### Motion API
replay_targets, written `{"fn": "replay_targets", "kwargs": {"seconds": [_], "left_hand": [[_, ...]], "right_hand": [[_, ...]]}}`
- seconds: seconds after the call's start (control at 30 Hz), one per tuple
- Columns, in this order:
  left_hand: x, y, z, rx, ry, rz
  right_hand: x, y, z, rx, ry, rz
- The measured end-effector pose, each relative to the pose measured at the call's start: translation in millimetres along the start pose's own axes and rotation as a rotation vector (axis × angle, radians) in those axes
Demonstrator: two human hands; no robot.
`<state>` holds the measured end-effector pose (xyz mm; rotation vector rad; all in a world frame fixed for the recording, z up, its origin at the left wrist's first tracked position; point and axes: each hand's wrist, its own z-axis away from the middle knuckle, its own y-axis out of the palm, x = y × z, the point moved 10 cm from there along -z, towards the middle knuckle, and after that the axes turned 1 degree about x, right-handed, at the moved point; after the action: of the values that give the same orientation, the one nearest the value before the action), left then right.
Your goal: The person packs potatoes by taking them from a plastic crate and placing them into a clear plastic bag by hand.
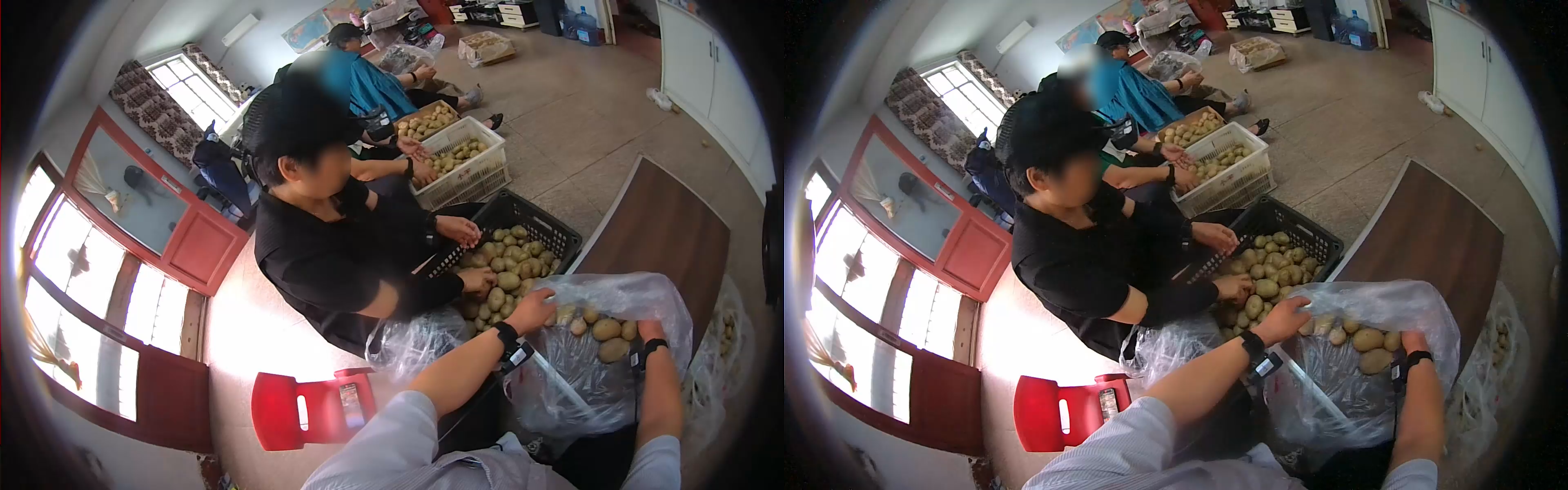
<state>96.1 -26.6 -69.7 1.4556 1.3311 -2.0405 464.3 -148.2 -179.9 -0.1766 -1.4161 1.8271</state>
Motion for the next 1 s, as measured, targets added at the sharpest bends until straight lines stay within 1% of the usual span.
{"fn": "replay_targets", "kwargs": {"seconds": [0.03,0.07,0.1,0.17,0.23,0.27,0.3,0.33,0.4,0.43,0.5,0.53,0.57,0.6,0.63,0.67,0.7,0.73,0.77,0.8,0.83,0.9,0.93,0.97,1.0], "left_hand": [[0,-2,1,-0.028,-0.001,0.026],[1,0,2,-0.024,0.001,0.032],[4,1,1,-0.024,-0.008,0.012],[0,-3,0,-0.026,-0.014,0.002],[4,-2,1,-0.022,-0.036,0.029],[2,-4,1,-0.053,0.003,0.003],[6,-2,0,-0.060,-0.008,0.015],[6,-2,0,-0.053,-0.002,-0.004],[8,-5,5,-0.067,-0.003,-0.027],[7,-8,10,-0.079,-0.022,-0.033],[-1,-12,16,-0.093,-0.012,0.020],[-2,-12,17,-0.108,0.012,0.031],[-7,-13,19,-0.106,0.026,0.028],[-9,-14,20,-0.084,-0.010,0.039],[-11,-13,20,-0.061,-0.047,0.048],[-5,-10,19,-0.100,0.009,0.055],[-12,-10,19,-0.091,0.017,0.054],[-9,-7,22,-0.039,-0.095,0.183],[-4,-1,27,0.014,-0.211,0.312],[-8,0,29,0.019,-0.208,0.310],[-8,4,31,0.062,-0.241,0.322],[-16,8,35,0.106,-0.264,0.331],[-20,13,41,0.147,-0.302,0.333],[-23,16,46,0.188,-0.342,0.334],[-29,14,48,0.189,-0.339,0.332]], "right_hand": [[5,2,7,-0.002,-0.031,-0.012],[19,-5,29,0.059,0.032,0.095],[27,-8,41,0.057,0.038,0.100],[37,-20,55,-0.008,0.015,0.177],[23,-9,51,-0.032,0.040,0.225],[28,-15,56,-0.125,-0.033,0.192],[34,-20,62,-0.212,-0.110,0.159],[30,-17,68,-0.197,-0.121,0.174],[36,-20,75,-0.278,-0.249,0.261],[26,-19,72,-0.374,-0.285,0.128],[34,-33,95,-0.285,-0.106,-0.152],[30,-23,89,-0.291,-0.108,-0.159],[19,-14,79,-0.425,-0.212,-0.207],[15,-19,78,-0.562,-0.316,-0.251],[25,-26,90,-0.578,-0.312,-0.256],[42,-20,110,-0.358,-0.237,-0.608],[65,-7,131,-0.124,-0.158,-0.951],[82,-11,150,-0.133,-0.154,-0.956],[101,3,165,0.050,-0.113,-1.068],[113,18,175,0.237,-0.074,-1.174],[117,36,170,0.261,-0.153,-1.186],[147,40,195,0.350,-0.117,-1.232],[155,39,199,0.345,-0.119,-1.233],[167,39,203,0.368,-0.179,-1.219],[179,39,206,0.391,-0.236,-1.205]]}}
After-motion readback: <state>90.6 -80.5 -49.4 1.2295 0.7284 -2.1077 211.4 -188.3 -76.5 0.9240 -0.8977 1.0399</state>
